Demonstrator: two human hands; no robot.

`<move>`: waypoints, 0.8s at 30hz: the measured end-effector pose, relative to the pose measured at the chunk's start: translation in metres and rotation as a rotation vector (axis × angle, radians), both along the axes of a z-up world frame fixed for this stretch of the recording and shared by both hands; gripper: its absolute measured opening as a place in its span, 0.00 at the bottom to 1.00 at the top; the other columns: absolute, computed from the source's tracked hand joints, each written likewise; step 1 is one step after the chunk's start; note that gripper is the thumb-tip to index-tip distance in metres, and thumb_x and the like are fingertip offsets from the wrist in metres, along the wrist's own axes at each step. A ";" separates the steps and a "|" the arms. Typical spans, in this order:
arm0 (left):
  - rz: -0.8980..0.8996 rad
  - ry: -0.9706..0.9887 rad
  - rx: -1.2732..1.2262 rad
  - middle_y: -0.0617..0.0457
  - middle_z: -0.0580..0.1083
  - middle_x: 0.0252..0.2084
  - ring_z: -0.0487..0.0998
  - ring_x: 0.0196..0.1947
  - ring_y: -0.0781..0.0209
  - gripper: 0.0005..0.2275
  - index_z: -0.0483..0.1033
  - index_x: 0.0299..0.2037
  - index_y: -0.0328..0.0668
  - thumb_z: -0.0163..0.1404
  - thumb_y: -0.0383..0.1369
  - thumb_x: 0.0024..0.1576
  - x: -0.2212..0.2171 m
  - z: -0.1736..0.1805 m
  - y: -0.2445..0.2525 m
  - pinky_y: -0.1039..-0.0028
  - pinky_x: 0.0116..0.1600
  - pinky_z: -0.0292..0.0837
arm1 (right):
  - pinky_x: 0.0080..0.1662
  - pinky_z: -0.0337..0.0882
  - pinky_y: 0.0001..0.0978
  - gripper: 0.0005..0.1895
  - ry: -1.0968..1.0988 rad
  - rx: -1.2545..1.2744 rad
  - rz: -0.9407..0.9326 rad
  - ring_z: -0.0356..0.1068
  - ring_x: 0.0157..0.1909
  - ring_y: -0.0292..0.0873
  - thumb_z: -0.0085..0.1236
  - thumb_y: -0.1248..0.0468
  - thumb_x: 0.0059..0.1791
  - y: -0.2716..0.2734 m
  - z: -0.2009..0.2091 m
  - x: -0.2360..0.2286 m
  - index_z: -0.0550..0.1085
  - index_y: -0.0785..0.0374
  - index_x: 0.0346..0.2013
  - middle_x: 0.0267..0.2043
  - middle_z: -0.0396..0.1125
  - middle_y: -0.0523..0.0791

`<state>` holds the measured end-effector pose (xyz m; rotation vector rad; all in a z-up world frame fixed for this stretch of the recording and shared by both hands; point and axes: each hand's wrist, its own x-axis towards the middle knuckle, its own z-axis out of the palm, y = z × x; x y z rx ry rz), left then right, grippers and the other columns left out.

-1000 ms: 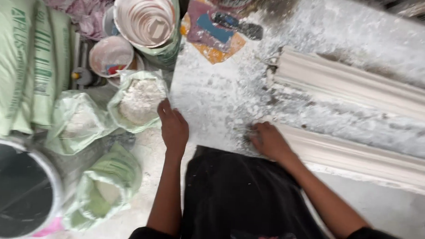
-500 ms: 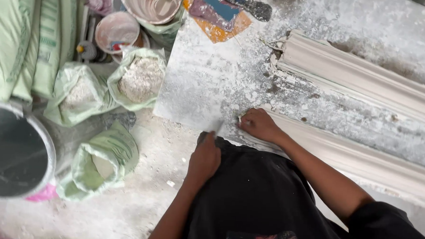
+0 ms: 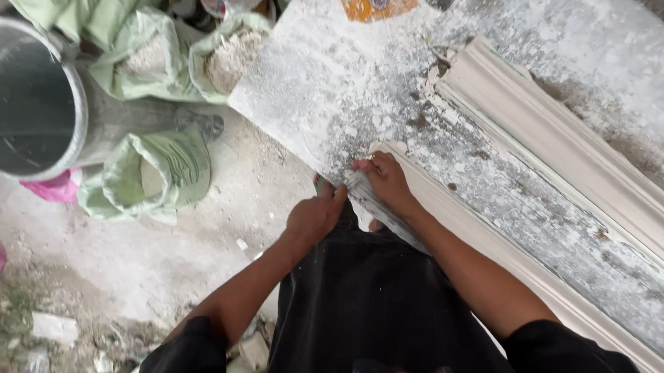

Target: The person ties a yellow string around a stack of white decorative moldings to secure them. They then use a utility knife to scrape and clean the edges of the moldings before moving the stack.

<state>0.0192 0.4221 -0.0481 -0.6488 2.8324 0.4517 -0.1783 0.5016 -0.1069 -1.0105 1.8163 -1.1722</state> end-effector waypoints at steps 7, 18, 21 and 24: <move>-0.036 0.085 0.112 0.39 0.78 0.34 0.82 0.29 0.42 0.15 0.64 0.57 0.34 0.43 0.29 0.60 -0.006 -0.019 -0.015 0.57 0.27 0.76 | 0.55 0.57 0.34 0.24 -0.080 0.190 0.084 0.58 0.46 0.43 0.36 0.52 0.58 -0.018 0.009 -0.011 0.77 0.57 0.57 0.41 0.61 0.42; -0.007 0.022 0.196 0.39 0.79 0.32 0.83 0.28 0.43 0.11 0.63 0.53 0.34 0.42 0.29 0.62 -0.015 -0.006 -0.011 0.58 0.28 0.78 | 0.62 0.56 0.31 0.31 -0.335 0.222 -0.038 0.59 0.51 0.39 0.25 0.47 0.59 -0.014 0.004 -0.005 0.75 0.59 0.58 0.50 0.65 0.40; -0.016 0.029 0.231 0.41 0.79 0.30 0.83 0.29 0.45 0.09 0.63 0.50 0.33 0.41 0.29 0.63 -0.023 -0.022 -0.008 0.56 0.30 0.78 | 0.64 0.56 0.33 0.31 -0.355 0.330 -0.107 0.58 0.52 0.41 0.27 0.48 0.61 -0.011 -0.005 -0.007 0.77 0.60 0.58 0.48 0.58 0.44; 0.021 0.073 0.277 0.39 0.79 0.34 0.83 0.31 0.41 0.07 0.64 0.49 0.36 0.40 0.28 0.63 -0.025 -0.017 -0.017 0.54 0.33 0.79 | 0.64 0.55 0.34 0.31 -0.310 0.268 -0.033 0.56 0.50 0.42 0.25 0.48 0.60 -0.017 0.012 -0.005 0.77 0.57 0.59 0.50 0.65 0.43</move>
